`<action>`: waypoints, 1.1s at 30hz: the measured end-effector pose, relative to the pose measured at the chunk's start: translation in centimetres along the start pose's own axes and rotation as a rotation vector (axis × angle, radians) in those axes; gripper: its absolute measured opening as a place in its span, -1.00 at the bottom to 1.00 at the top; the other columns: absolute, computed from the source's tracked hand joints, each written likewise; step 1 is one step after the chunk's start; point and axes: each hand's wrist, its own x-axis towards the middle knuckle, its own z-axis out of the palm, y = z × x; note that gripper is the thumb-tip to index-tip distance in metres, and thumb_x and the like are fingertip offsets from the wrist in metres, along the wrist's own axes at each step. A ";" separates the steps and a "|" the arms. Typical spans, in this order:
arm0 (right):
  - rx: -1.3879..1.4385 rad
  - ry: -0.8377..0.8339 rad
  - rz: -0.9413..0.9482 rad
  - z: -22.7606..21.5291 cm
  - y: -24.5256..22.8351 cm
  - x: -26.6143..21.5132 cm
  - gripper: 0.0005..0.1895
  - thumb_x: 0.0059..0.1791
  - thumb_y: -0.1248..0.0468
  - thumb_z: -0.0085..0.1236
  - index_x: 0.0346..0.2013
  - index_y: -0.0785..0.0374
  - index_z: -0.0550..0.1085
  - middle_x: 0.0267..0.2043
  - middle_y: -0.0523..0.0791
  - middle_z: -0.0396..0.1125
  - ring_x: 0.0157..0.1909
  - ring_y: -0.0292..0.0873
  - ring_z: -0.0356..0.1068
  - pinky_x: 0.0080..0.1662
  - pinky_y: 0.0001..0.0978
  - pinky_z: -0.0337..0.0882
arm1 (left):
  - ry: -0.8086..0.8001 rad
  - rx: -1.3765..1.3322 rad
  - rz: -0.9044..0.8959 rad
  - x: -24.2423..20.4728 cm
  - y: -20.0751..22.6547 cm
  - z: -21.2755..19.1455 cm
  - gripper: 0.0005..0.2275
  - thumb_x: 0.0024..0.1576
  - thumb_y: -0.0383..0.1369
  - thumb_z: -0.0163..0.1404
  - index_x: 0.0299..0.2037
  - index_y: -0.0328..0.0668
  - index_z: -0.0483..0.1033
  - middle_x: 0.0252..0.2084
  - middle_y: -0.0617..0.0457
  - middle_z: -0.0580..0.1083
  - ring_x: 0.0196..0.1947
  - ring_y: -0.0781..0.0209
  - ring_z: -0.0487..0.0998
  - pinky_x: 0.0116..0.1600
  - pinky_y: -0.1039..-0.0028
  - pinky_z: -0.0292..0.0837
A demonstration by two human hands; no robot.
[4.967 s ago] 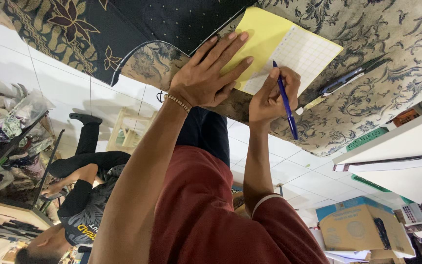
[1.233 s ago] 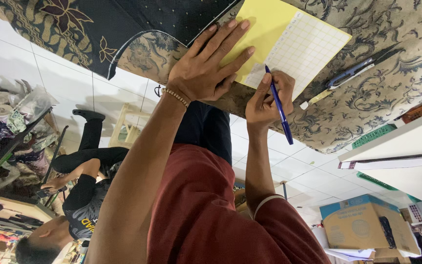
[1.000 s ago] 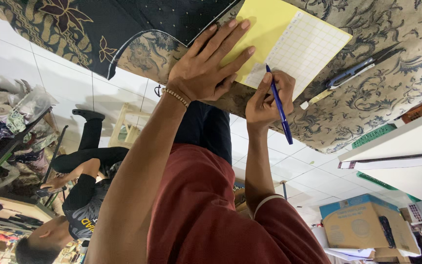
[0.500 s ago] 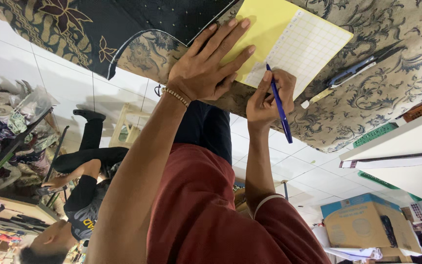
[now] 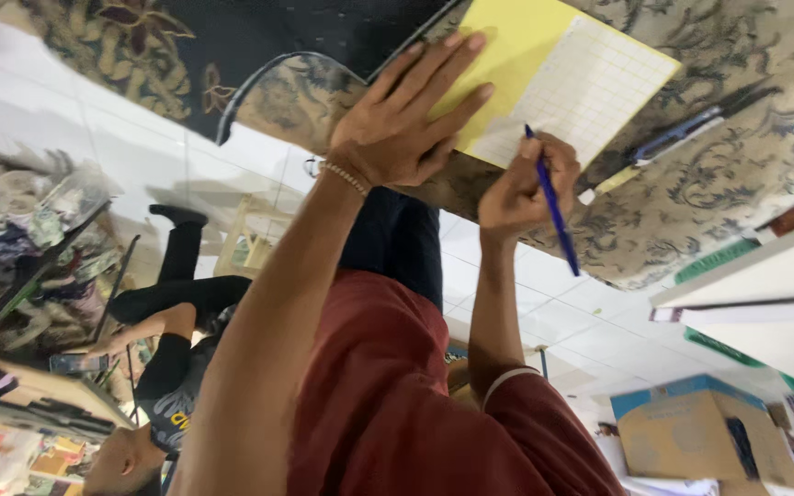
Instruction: The person unfolds a dark patterned fabric on a table, writes on a yellow notepad, and repeatedly inspects the fabric by touching and lifting sections. The person also handles a small white tag attached to the fabric.
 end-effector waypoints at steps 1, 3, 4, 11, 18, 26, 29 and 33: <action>0.045 0.016 -0.016 0.1 0.5 -0.4 -0.81 0.27 0.26 -0.03 -0.13 0.35 0.34 -0.18 -0.03 0.40 -0.30 -0.19 0.32 -0.31 -0.33 0.33 | -0.003 0.002 -0.004 -0.1 -0.1 -0.3 -0.50 0.41 -0.17 -0.05 0.54 -0.02 0.19 0.63 -0.19 -0.06 0.63 -0.11 -0.05 0.63 0.05 -0.06; 0.139 0.059 -0.047 -0.2 1.8 -0.7 -0.74 0.31 0.16 -0.14 -0.12 0.31 0.27 -0.16 -0.01 0.36 -0.17 -0.08 0.31 -0.20 -0.18 0.31 | -0.091 -0.098 -0.053 0.2 0.2 -0.8 -0.42 0.30 -0.14 -0.01 0.54 0.00 0.16 0.59 -0.20 -0.05 0.59 -0.13 -0.03 0.59 0.01 -0.07; 0.145 0.109 -0.038 -0.5 2.8 -0.4 -0.69 0.30 0.11 -0.17 -0.11 0.32 0.31 -0.20 0.00 0.38 -0.24 -0.08 0.33 -0.23 -0.21 0.31 | -0.136 -0.143 -0.076 0.6 0.3 -0.9 -0.38 0.25 -0.13 0.01 0.54 0.01 0.15 0.57 -0.21 -0.05 0.57 -0.14 -0.03 0.57 0.00 -0.07; -0.264 0.143 -0.065 -7.0 9.8 4.9 -0.68 0.34 0.21 -0.06 -0.09 0.48 0.39 -0.25 0.09 0.33 -0.32 -0.04 0.25 -0.24 -0.15 0.34 | -0.092 -0.055 -0.070 0.2 1.0 -2.0 -0.39 0.34 -0.23 -0.01 0.59 0.08 0.03 0.62 -0.12 -0.13 0.63 -0.05 -0.09 0.68 0.07 -0.17; -0.284 0.020 -0.060 -9.8 9.2 4.8 -0.75 0.30 0.30 0.07 -0.09 0.51 0.53 -0.19 0.08 0.51 -0.25 0.01 0.43 -0.16 -0.08 0.47 | -0.111 0.029 -0.089 0.2 1.5 -1.1 -0.40 0.37 -0.25 -0.07 0.60 0.22 -0.05 0.62 -0.08 -0.18 0.63 -0.02 -0.13 0.67 0.05 -0.24; -0.492 -0.246 -0.290 -13.3 1.2 -6.3 -0.61 0.30 0.28 0.10 0.39 0.35 0.30 0.33 0.11 0.32 0.36 0.15 0.28 0.39 0.02 0.20 | -0.098 0.067 -0.202 -1.1 1.7 0.9 -0.54 0.50 -0.20 -0.33 0.60 0.28 -0.10 0.59 -0.22 -0.14 0.58 -0.11 -0.04 0.62 0.03 -0.19; -0.493 -0.355 -0.043 -15.2 -1.8 -10.1 -0.50 0.16 0.26 0.13 0.36 0.39 0.29 0.06 0.03 0.39 0.24 0.11 0.33 0.37 0.18 0.10 | 0.138 0.015 -0.306 -2.3 3.5 0.8 -0.52 0.48 -0.17 -0.32 0.59 0.10 -0.11 0.58 -0.19 -0.05 0.52 -0.07 0.13 0.57 0.06 0.01; -0.459 -0.372 0.046 -18.1 -4.9 -12.4 -0.67 0.11 0.27 0.17 0.11 0.37 0.41 0.03 0.08 0.41 0.13 0.11 0.38 0.20 0.05 0.29 | 0.233 0.014 -0.631 -0.7 7.6 0.6 -0.34 0.36 0.04 -0.15 0.53 -0.16 -0.07 0.42 -0.15 0.15 0.42 -0.10 0.20 0.42 0.01 0.17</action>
